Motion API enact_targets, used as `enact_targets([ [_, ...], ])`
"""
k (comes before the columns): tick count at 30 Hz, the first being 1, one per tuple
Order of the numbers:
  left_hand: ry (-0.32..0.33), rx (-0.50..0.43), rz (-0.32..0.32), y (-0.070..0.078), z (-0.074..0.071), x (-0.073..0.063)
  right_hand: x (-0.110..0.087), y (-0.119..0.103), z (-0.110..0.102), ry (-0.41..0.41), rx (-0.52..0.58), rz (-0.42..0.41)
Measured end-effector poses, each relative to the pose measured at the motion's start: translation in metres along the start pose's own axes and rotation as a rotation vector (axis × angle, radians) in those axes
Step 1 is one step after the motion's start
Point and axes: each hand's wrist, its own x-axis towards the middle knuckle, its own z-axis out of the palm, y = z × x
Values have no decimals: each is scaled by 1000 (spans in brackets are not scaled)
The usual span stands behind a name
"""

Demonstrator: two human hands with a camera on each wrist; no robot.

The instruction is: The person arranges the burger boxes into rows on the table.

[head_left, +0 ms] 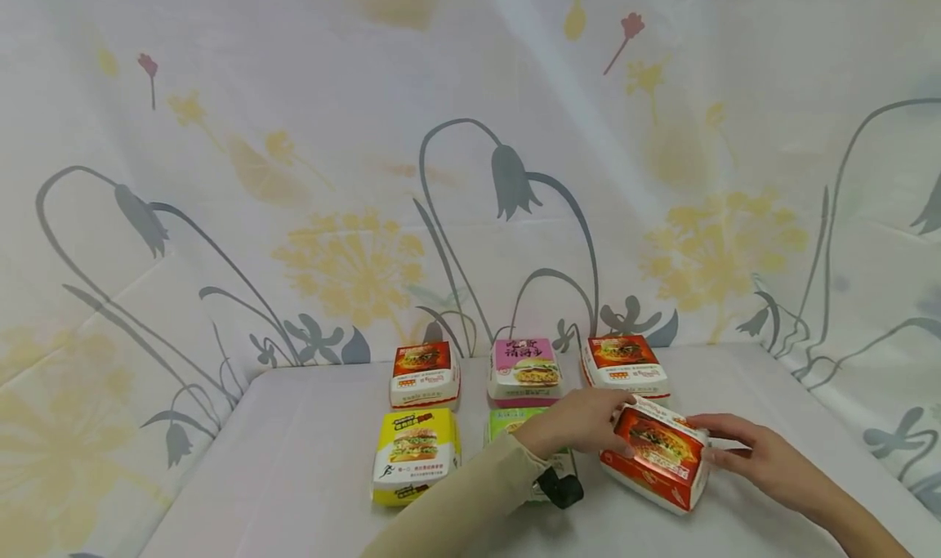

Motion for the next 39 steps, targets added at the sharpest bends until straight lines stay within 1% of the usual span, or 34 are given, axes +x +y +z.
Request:
enact_targets([
  [3, 12, 6, 0, 0, -1, 0, -1, -5, 3, 107, -95, 47],
  [4, 18, 15, -2, -1, -1, -1, -2, -7, 4, 130, -108, 60],
  [6, 35, 43, -1, 0, -2, -1, -3, -9, 4, 148, -121, 84],
  [10, 63, 88, 7, 0, -3, -2, -5, -12, 2, 146, -158, 155],
  [13, 73, 79, 5, -1, -3, -2, -5, -14, -1, 144, -176, 222],
  [15, 79, 61, 4, -3, -3, -1, -4, -14, -2, 126, -158, 248],
  [17, 89, 45, 6, -4, -3, -1, -3, -14, -3, 93, -117, 258],
  [19, 101, 25, 5, -6, -2, 0, -2, -13, -4, 53, -68, 243],
  [22, 122, -1, 3, -7, -2, 1, 0, -12, -5, 12, -20, 187],
  [26, 149, -26, 4, -8, -2, 2, 3, -7, -3, -25, -5, 118],
  [30, 152, -46, 30, -11, -1, 2, 5, -5, -2, -74, 17, 111],
  [32, 137, -33, 58, -13, -1, 2, 5, -6, -1, -87, 22, 117],
  [35, 95, -18, 92, -16, -1, 1, 5, -6, 0, -99, 36, 129],
  [37, 61, -9, 102, -17, -1, 0, 5, -7, 0, -100, 41, 134],
  [39, 26, -20, 108, -18, -2, -1, 5, -7, 0, -105, 48, 141],
])
